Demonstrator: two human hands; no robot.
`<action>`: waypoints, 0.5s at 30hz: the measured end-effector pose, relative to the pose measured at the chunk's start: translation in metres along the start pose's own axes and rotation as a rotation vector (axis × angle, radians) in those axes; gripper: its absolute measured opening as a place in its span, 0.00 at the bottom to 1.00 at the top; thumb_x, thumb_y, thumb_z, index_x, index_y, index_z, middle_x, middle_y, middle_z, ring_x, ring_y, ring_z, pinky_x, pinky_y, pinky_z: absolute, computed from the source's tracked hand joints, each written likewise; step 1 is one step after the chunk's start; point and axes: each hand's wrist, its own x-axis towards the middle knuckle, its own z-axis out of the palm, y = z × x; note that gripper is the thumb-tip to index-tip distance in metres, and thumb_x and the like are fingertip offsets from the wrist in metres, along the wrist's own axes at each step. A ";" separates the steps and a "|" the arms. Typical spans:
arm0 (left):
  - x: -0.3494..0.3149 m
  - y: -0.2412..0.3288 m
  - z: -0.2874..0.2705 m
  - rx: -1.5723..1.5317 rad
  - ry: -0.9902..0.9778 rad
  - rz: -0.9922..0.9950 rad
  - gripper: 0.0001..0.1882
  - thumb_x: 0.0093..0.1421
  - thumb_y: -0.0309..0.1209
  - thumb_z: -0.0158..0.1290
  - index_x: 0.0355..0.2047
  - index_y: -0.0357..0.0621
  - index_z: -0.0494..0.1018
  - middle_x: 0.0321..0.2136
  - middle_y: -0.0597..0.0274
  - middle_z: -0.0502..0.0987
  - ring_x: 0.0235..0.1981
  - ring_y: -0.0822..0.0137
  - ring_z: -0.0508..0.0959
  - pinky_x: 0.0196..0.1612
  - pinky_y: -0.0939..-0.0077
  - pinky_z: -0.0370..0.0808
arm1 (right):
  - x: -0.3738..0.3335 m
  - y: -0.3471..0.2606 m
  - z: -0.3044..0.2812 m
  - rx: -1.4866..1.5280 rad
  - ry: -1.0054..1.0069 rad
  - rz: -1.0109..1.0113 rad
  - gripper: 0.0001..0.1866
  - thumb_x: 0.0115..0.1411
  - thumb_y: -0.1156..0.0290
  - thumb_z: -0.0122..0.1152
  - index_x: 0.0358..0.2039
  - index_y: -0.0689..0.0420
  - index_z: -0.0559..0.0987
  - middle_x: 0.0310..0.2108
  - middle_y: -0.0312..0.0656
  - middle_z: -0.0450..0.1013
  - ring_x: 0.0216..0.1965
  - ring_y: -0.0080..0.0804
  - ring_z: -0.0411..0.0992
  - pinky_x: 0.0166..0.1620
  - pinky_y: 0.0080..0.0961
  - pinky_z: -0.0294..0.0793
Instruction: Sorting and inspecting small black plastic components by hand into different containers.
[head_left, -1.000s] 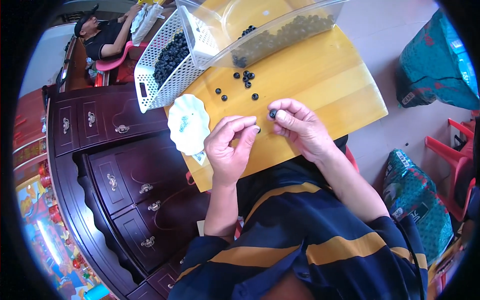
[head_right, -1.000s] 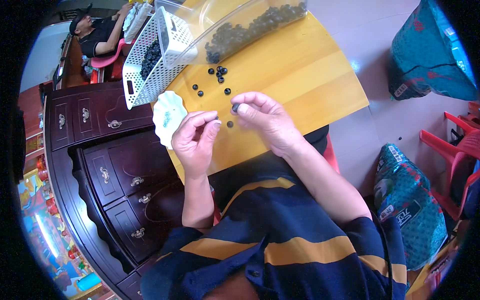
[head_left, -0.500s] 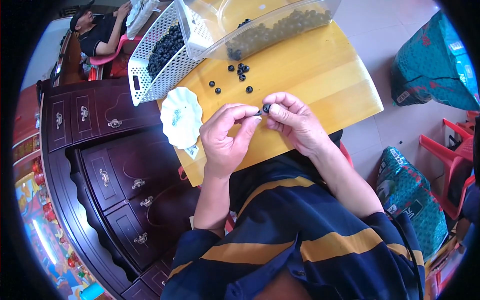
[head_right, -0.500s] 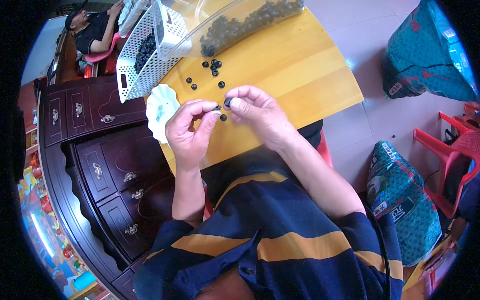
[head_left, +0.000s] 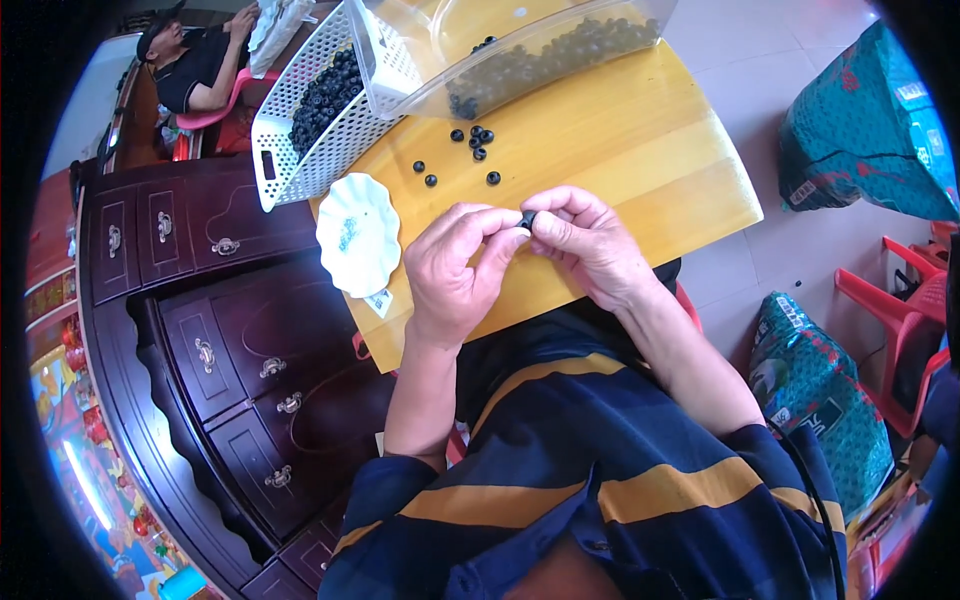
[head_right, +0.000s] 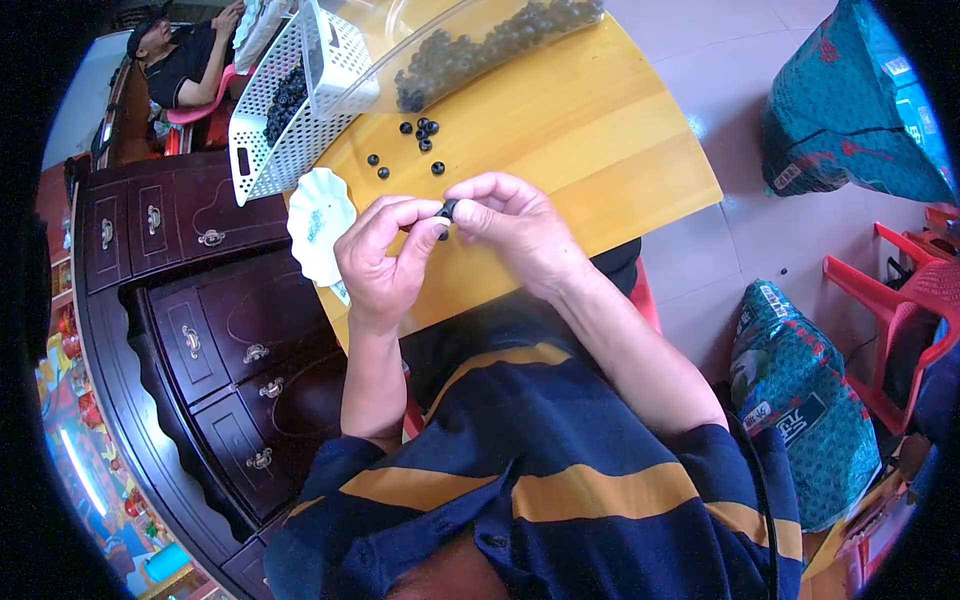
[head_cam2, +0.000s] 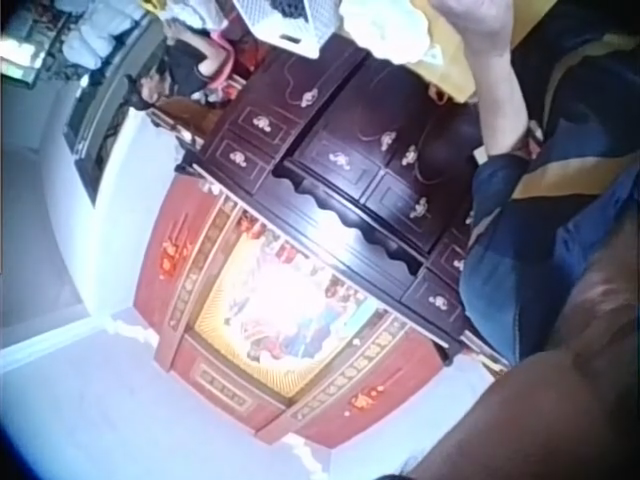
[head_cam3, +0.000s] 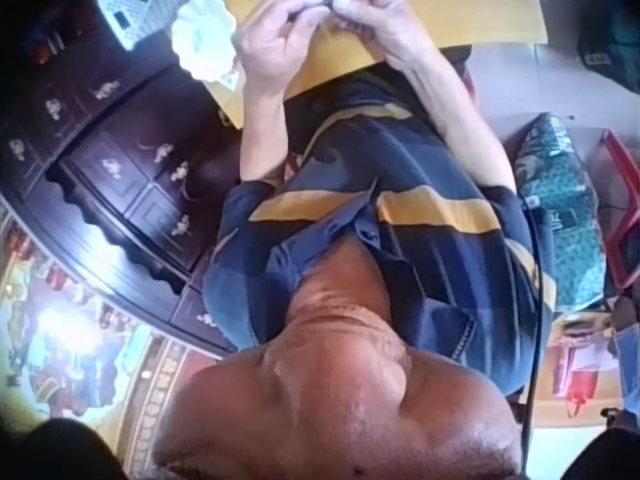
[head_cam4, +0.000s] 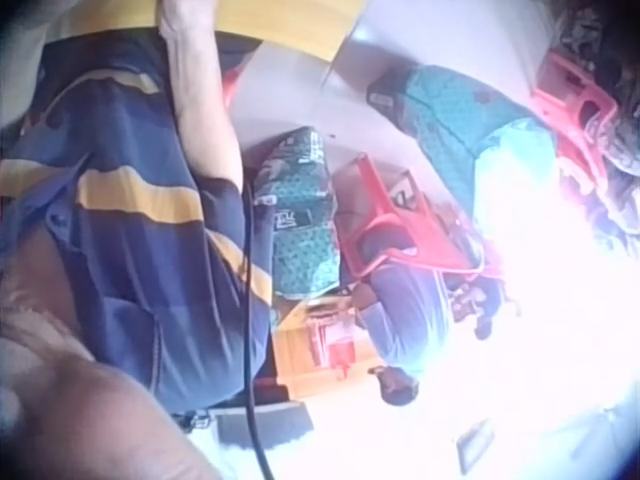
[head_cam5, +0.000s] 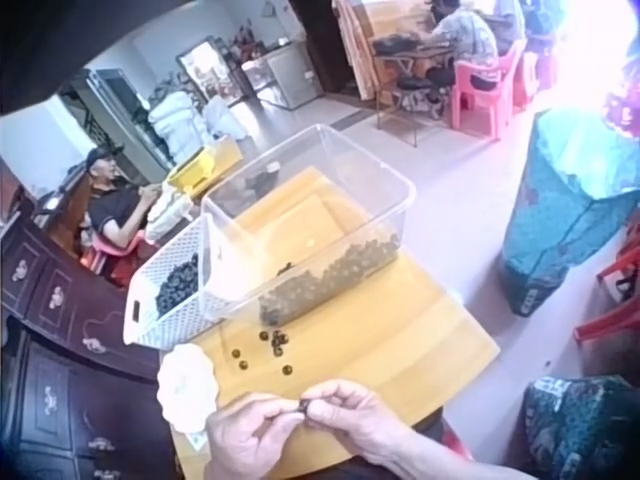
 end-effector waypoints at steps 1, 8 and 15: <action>0.000 0.000 0.000 0.018 0.013 0.027 0.08 0.53 0.21 0.64 0.33 0.39 0.78 0.25 0.58 0.79 0.24 0.65 0.78 0.27 0.75 0.74 | -0.001 0.000 0.000 0.002 0.007 -0.002 0.10 0.64 0.75 0.63 0.45 0.60 0.79 0.38 0.39 0.78 0.37 0.24 0.76 0.43 0.20 0.78; -0.001 -0.005 0.002 0.099 0.050 0.118 0.08 0.53 0.22 0.65 0.33 0.40 0.79 0.25 0.58 0.79 0.24 0.63 0.79 0.26 0.73 0.75 | 0.001 0.001 0.000 0.018 0.004 -0.001 0.10 0.64 0.74 0.63 0.45 0.61 0.79 0.39 0.39 0.78 0.38 0.25 0.77 0.44 0.22 0.78; -0.002 -0.004 0.000 0.132 0.060 0.124 0.08 0.52 0.22 0.66 0.33 0.40 0.78 0.25 0.58 0.79 0.24 0.62 0.79 0.27 0.72 0.75 | 0.000 -0.001 0.000 0.079 -0.014 0.033 0.11 0.64 0.74 0.62 0.47 0.60 0.79 0.40 0.39 0.78 0.40 0.25 0.77 0.46 0.22 0.78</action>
